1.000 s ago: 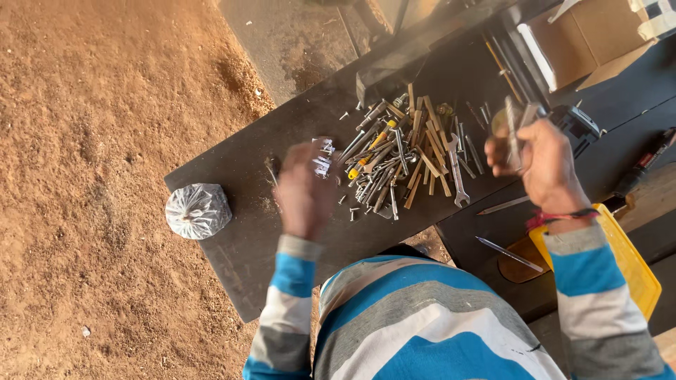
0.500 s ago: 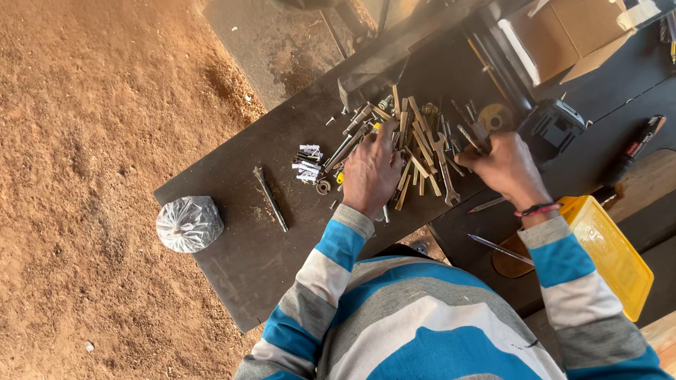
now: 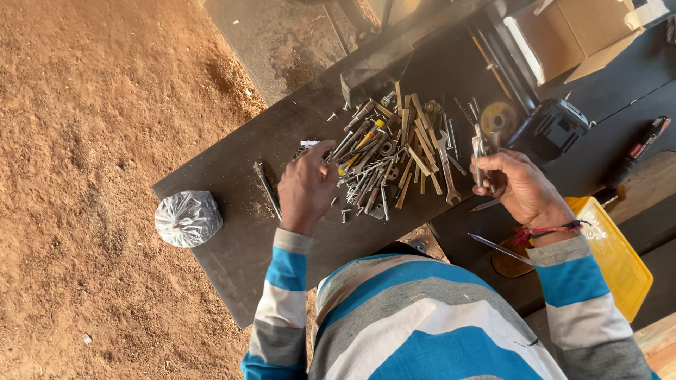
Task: The person sorts through a collection of screws, bolts, and tools on a workbench, placing small hardware items into a yellow plastic storage bin.
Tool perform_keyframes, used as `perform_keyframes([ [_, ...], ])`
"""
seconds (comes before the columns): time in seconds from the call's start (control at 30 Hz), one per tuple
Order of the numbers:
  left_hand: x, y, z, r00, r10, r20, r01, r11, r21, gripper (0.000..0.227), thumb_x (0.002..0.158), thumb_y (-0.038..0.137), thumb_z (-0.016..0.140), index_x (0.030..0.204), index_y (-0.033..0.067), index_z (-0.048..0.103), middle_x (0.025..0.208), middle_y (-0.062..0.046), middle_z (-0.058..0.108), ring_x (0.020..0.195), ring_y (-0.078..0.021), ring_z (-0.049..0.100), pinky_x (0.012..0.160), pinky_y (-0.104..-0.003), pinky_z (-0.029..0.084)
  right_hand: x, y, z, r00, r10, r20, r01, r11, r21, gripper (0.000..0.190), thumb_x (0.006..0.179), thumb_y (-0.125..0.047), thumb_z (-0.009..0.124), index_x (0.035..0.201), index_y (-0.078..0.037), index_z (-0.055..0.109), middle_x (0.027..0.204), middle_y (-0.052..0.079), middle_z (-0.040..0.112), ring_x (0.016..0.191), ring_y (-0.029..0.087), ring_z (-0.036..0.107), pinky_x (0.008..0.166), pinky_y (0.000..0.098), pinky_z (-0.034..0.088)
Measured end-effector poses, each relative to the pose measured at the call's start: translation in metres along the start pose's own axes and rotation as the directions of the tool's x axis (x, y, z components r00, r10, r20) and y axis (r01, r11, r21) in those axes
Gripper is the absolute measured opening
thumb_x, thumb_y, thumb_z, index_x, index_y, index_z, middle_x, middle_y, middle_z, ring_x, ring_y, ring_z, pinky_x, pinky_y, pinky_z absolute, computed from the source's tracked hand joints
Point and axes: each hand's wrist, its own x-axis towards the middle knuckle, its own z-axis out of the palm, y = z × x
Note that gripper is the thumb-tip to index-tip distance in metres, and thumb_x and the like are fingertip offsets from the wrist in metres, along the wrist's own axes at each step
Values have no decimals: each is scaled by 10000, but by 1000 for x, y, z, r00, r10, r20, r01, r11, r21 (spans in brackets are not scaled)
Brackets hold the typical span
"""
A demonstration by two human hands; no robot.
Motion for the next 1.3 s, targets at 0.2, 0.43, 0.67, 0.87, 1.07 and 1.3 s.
perform_keyframes([
  [0.2,1,-10,-16,997,-17,69,19,999,-37,389,877,127,674,1262,177,688,924,-104,728,913,-337,702,818,-493,547,-2,-11,14,998,-4,68,-6,989,150,186,890,-176,603,1007,-40,654,869,73,670,770,180,640,729,347,541],
  [0.43,2,-14,-32,975,-94,199,70,989,129,427,889,88,635,1306,183,653,994,-112,676,857,-332,701,725,-500,546,30,-14,49,932,-355,-78,170,615,-770,345,894,-348,807,930,-26,689,722,71,624,605,184,571,570,379,461],
  [0.67,8,-11,-18,999,1,39,-11,966,258,396,891,138,698,1279,115,622,1065,-131,656,928,-303,691,764,-449,583,53,-16,68,893,-429,-135,21,341,-940,338,842,-404,886,835,-82,783,682,87,704,579,182,659,575,357,500],
  [0.87,3,33,31,974,225,21,-225,974,2,343,857,128,735,1186,151,642,1133,-76,646,1019,-272,682,887,-406,591,35,-18,55,793,-607,-46,189,317,-929,361,892,-467,814,968,-115,796,858,83,757,746,214,749,668,372,552],
  [1.07,19,50,54,954,296,49,-300,944,140,348,823,234,752,1122,106,627,1061,-123,625,999,-294,640,845,-463,530,-3,-14,62,906,-381,-184,-147,124,-981,457,785,-533,849,908,-99,781,826,170,753,750,368,739,724,486,564],
  [1.3,17,29,38,978,193,75,-200,975,100,380,947,209,696,1287,81,586,1099,-122,646,1030,-301,643,885,-455,532,-4,-7,60,877,-450,-168,-141,94,-986,426,753,-451,842,891,-57,758,830,218,734,793,419,722,746,516,562],
])
